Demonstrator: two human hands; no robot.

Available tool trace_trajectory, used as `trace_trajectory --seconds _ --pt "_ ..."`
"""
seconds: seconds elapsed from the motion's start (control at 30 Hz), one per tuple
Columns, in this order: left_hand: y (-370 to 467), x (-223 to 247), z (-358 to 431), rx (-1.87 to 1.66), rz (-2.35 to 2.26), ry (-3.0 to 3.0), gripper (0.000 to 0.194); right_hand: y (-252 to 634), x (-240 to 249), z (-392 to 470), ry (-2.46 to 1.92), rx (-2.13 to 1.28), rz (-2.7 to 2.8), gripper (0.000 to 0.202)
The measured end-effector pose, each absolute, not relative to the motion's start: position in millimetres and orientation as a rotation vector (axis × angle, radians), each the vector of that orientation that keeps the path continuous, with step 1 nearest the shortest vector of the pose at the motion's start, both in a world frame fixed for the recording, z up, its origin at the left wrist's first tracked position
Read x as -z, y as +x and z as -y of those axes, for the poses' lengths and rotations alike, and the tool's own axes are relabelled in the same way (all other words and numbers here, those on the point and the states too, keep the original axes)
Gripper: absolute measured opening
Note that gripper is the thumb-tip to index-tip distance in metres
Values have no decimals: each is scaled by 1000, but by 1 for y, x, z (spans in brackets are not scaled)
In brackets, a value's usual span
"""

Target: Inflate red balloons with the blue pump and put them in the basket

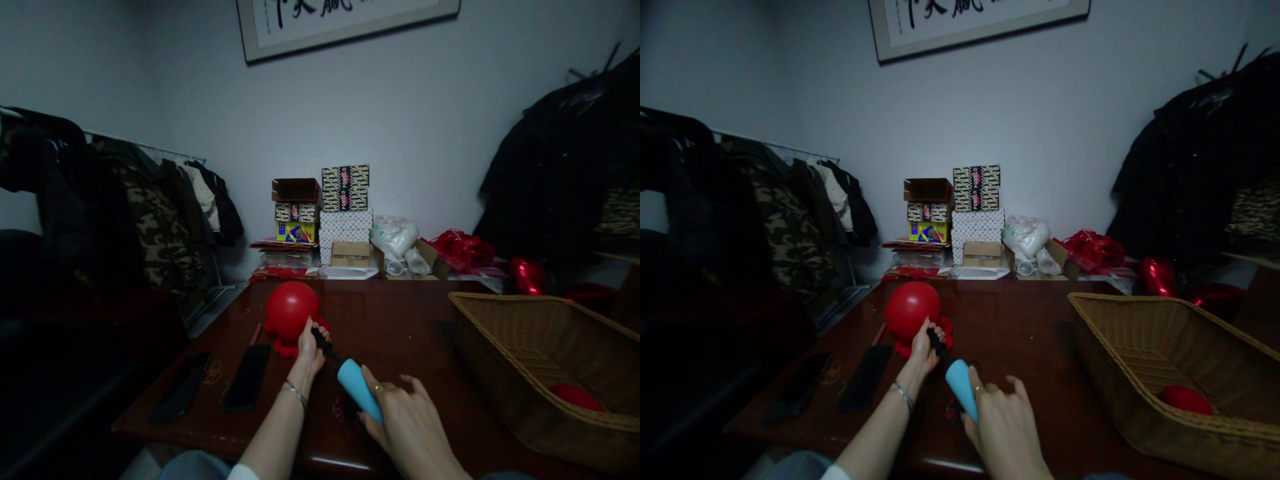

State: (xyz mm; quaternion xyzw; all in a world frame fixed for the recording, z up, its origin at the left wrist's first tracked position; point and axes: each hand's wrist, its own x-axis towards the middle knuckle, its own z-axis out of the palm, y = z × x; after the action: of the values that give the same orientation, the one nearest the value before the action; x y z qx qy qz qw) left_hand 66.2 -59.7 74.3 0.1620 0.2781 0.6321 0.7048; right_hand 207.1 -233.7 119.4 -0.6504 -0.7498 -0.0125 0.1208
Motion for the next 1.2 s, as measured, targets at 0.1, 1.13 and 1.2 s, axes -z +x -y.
trace_trajectory --seconds 0.1,1.13,1.2 --pt "73 -71 64 -1390 -612 366 29 202 -117 223 -1901 61 2176 55" --pt "56 -79 45 -1457 -613 291 34 254 -82 261 -1739 -58 2202 55" --pt "57 -80 46 -1470 -590 286 35 254 -81 261 -1755 -59 2195 57"
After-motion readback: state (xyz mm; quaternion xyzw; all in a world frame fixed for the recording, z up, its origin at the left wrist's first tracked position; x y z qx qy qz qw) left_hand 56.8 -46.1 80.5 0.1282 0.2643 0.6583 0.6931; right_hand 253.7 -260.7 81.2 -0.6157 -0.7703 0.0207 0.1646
